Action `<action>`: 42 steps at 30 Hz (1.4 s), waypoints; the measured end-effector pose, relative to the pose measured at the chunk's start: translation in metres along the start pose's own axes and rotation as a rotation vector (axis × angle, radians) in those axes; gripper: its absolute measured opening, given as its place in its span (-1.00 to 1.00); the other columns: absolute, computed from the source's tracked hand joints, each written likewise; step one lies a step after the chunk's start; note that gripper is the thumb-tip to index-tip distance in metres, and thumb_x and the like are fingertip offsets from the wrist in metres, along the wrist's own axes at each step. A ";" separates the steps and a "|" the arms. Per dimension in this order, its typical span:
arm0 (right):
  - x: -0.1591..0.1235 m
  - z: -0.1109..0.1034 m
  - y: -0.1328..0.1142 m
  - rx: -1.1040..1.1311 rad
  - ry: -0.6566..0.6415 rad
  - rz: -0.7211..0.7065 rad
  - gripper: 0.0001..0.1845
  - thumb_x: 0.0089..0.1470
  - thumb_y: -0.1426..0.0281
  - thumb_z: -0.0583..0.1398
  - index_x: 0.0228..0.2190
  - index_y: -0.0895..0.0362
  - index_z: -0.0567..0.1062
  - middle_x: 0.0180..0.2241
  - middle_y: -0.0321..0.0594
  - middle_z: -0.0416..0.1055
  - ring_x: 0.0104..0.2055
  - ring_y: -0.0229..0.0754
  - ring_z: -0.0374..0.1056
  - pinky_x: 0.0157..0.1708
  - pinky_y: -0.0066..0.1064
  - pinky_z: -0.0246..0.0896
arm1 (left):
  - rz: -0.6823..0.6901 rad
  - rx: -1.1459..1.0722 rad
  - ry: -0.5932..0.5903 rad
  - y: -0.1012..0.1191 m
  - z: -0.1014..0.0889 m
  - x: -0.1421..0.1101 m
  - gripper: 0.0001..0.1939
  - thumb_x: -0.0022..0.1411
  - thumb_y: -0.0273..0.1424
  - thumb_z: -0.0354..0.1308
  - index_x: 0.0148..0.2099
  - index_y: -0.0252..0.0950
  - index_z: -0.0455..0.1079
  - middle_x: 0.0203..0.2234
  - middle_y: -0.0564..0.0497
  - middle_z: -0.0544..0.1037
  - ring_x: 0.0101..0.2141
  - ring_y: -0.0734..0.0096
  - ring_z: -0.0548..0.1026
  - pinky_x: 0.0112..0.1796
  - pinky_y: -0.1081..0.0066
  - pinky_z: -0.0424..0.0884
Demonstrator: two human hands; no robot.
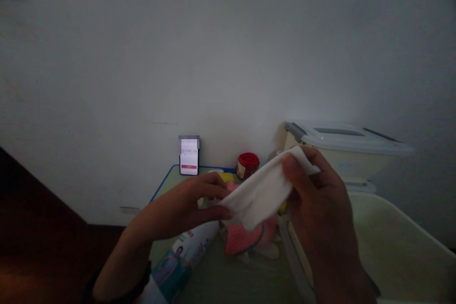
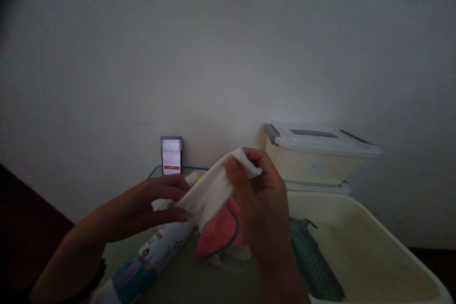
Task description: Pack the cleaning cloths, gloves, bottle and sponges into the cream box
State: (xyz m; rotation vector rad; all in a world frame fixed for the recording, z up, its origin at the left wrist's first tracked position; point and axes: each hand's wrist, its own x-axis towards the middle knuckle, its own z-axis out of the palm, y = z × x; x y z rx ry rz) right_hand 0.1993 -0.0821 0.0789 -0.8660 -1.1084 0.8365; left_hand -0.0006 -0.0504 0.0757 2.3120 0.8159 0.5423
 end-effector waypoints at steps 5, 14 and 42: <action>0.003 -0.004 -0.003 0.018 0.100 -0.043 -0.83 -0.06 0.25 0.28 -0.46 0.05 0.41 -0.64 -0.43 0.25 -0.64 -0.40 0.19 -0.71 -0.65 0.11 | -0.055 -0.085 0.030 -0.009 -0.001 -0.006 -0.75 0.14 -0.36 0.20 -0.09 -0.16 0.40 -0.26 0.12 0.55 -0.23 0.47 0.47 -0.20 0.52 0.34; 0.005 -0.004 -0.002 -0.013 0.135 -0.082 -0.83 -0.04 0.26 0.26 -0.43 0.04 0.39 -0.63 -0.41 0.26 -0.62 -0.36 0.25 -0.69 -0.60 0.16 | -0.010 -0.024 0.053 -0.009 -0.002 -0.005 -0.83 0.24 -0.32 0.07 -0.20 -0.22 0.47 -0.28 0.05 0.53 -0.26 0.46 0.47 -0.23 0.51 0.33; -0.001 0.012 0.009 -0.307 -0.262 0.084 -0.75 -0.15 0.23 0.32 -0.42 0.08 0.44 -0.56 -0.40 0.33 -0.57 -0.37 0.18 -0.61 -0.52 0.09 | -0.039 0.089 -0.007 0.005 0.003 0.000 -0.66 0.17 -0.17 0.10 -0.10 -0.28 0.36 -0.29 -0.02 0.51 -0.30 0.34 0.45 -0.22 0.36 0.38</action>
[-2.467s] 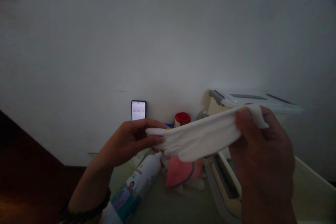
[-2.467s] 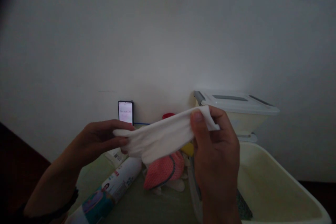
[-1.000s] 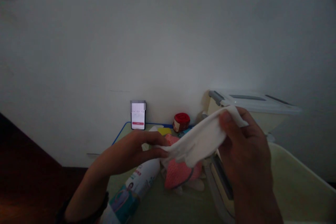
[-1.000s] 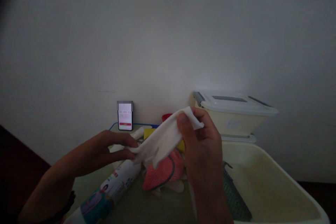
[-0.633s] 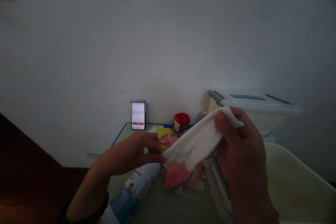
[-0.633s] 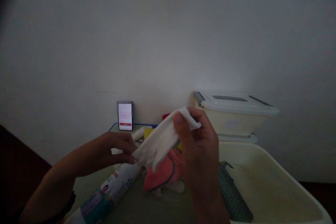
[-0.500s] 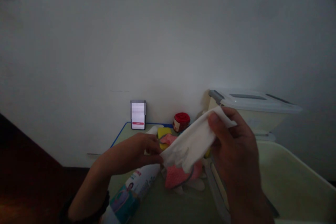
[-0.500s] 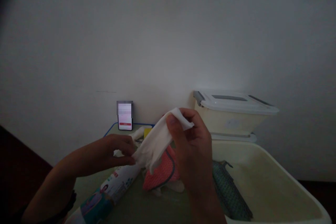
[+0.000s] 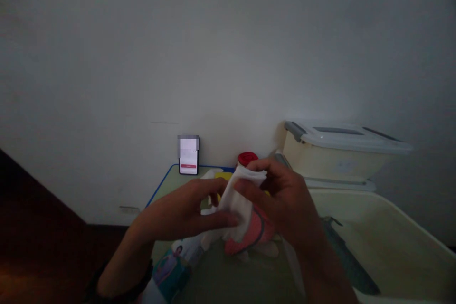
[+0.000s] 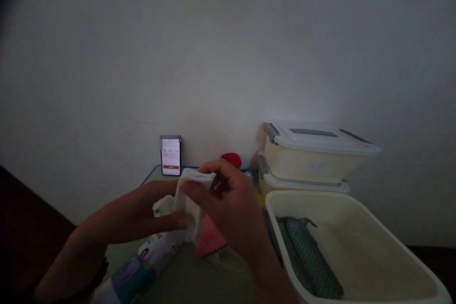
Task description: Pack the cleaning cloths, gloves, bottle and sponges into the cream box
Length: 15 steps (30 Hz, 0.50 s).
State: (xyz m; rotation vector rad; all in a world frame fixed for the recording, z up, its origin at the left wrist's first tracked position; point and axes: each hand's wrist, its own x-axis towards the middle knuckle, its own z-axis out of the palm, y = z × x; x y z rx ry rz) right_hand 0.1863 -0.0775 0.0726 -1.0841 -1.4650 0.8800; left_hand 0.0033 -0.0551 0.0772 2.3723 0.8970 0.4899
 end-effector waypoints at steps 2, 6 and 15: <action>0.001 -0.002 -0.001 -0.062 0.022 -0.031 -0.77 -0.14 0.24 0.31 -0.43 0.09 0.44 -0.54 -0.38 0.35 -0.54 -0.35 0.20 -0.57 -0.50 0.10 | 0.013 -0.005 0.035 0.002 0.002 0.003 -0.70 0.21 -0.20 0.06 -0.13 -0.30 0.37 -0.34 -0.01 0.51 -0.35 0.37 0.45 -0.25 0.38 0.39; 0.000 -0.007 -0.002 -0.060 0.027 -0.055 -0.78 -0.11 0.26 0.30 -0.40 0.09 0.44 -0.43 -0.30 0.42 -0.41 -0.26 0.30 -0.43 -0.42 0.19 | 0.041 -0.028 0.116 0.002 0.007 0.007 -0.76 0.26 -0.29 -0.01 -0.15 -0.32 0.37 -0.37 0.00 0.52 -0.36 0.40 0.46 -0.26 0.41 0.39; -0.001 -0.009 -0.004 -0.135 -0.027 -0.112 -0.86 -0.02 0.29 0.24 -0.39 0.08 0.49 -0.49 -0.34 0.39 -0.45 -0.30 0.27 -0.46 -0.45 0.17 | 0.067 -0.141 0.161 -0.006 0.002 -0.001 -0.84 0.25 -0.37 0.04 -0.14 -0.27 0.36 -0.30 0.01 0.52 -0.28 0.42 0.47 -0.24 0.45 0.40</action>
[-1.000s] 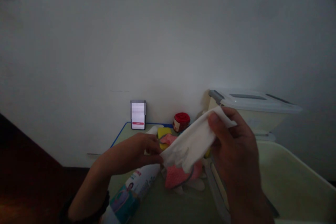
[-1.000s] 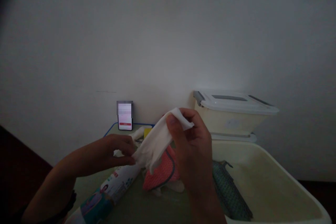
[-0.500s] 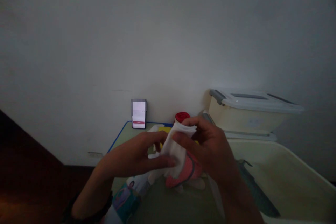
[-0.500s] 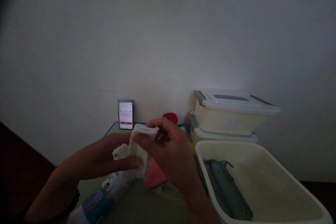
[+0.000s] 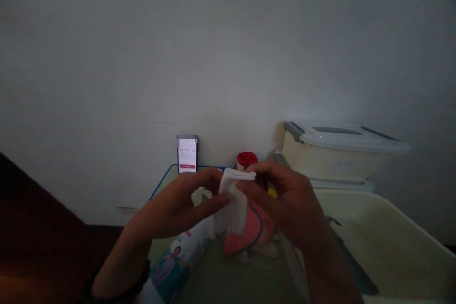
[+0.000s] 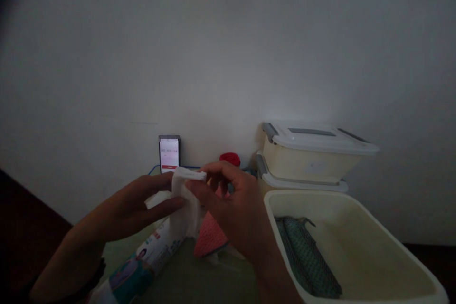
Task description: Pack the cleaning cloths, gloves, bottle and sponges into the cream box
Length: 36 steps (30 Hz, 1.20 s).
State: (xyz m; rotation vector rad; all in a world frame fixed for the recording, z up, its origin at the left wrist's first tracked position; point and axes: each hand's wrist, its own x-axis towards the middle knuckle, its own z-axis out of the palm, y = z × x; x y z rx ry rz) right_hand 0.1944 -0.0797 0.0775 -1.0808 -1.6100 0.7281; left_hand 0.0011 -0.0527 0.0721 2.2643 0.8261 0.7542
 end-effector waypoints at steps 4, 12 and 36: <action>-0.001 0.000 0.000 -0.111 -0.111 -0.079 -0.89 -0.02 0.30 0.25 -0.42 0.06 0.51 -0.51 -0.38 0.39 -0.48 -0.34 0.26 -0.50 -0.50 0.12 | 0.086 0.002 0.185 0.002 -0.005 -0.004 -0.87 0.20 -0.44 0.10 -0.16 -0.27 0.34 -0.32 0.03 0.51 -0.28 0.46 0.47 -0.25 0.52 0.38; -0.002 0.003 0.001 -0.144 -0.140 -0.126 -0.94 0.02 0.34 0.23 -0.38 0.03 0.49 -0.44 -0.38 0.43 -0.42 -0.34 0.29 -0.44 -0.50 0.15 | 0.164 -0.004 0.223 0.000 -0.010 -0.009 -0.81 0.10 -0.49 0.22 -0.18 -0.25 0.38 -0.35 0.06 0.52 -0.30 0.47 0.48 -0.27 0.54 0.40; 0.003 0.008 0.007 -0.081 -0.194 0.025 -0.72 0.11 0.19 0.10 -0.42 0.13 0.46 -0.49 -0.29 0.39 -0.43 -0.26 0.30 -0.46 -0.43 0.18 | -0.223 -0.589 0.139 -0.008 -0.003 0.005 -0.84 0.09 -0.42 0.22 -0.30 -0.36 0.32 -0.53 0.07 0.50 -0.52 0.52 0.47 -0.49 0.53 0.43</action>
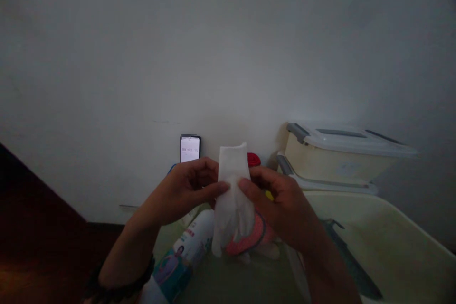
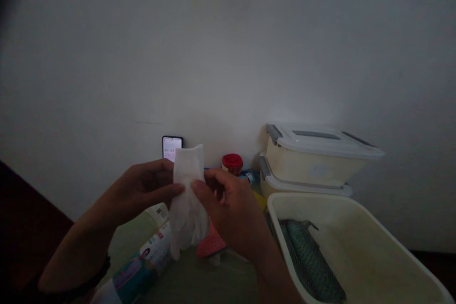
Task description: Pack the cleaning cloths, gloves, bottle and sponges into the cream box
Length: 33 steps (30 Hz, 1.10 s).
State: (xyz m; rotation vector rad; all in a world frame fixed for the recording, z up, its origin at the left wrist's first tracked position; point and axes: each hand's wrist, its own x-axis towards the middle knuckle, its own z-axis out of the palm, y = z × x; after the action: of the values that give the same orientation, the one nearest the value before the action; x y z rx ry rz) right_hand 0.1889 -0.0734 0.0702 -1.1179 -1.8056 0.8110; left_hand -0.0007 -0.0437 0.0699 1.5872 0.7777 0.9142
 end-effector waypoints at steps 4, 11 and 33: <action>0.001 0.002 0.003 0.139 -0.100 0.004 -0.75 0.11 0.21 0.11 -0.32 0.12 0.46 -0.40 -0.26 0.45 -0.36 -0.24 0.38 -0.40 -0.42 0.27 | 0.021 -0.032 0.116 0.003 0.005 0.002 -0.82 0.08 -0.40 0.23 -0.33 -0.36 0.29 -0.55 0.10 0.48 -0.57 0.57 0.44 -0.55 0.58 0.39; 0.003 0.004 0.009 0.259 -0.029 0.014 -0.78 0.08 0.24 0.14 -0.34 0.13 0.46 -0.38 -0.22 0.46 -0.33 -0.21 0.40 -0.39 -0.42 0.32 | -0.017 -0.072 -0.056 -0.003 0.005 0.001 -0.77 0.05 -0.46 0.26 -0.22 -0.36 0.34 -0.46 0.05 0.53 -0.45 0.48 0.51 -0.43 0.52 0.44; 0.003 0.000 0.013 0.326 -0.022 -0.351 -0.68 0.10 0.58 0.11 -0.28 -0.05 0.55 -0.27 -0.36 0.44 -0.22 -0.37 0.35 -0.28 -0.57 0.25 | 0.270 -0.204 0.047 -0.010 -0.006 0.004 -0.90 0.00 -0.50 0.31 -0.35 -0.27 0.56 -0.46 0.01 0.62 -0.45 0.49 0.54 -0.40 0.59 0.48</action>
State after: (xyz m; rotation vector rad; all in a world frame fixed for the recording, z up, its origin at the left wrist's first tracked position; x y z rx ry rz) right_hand 0.1928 -0.0654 0.0600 -0.5647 -1.7428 0.8654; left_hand -0.0037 -0.0355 0.0616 1.5156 0.4905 1.1902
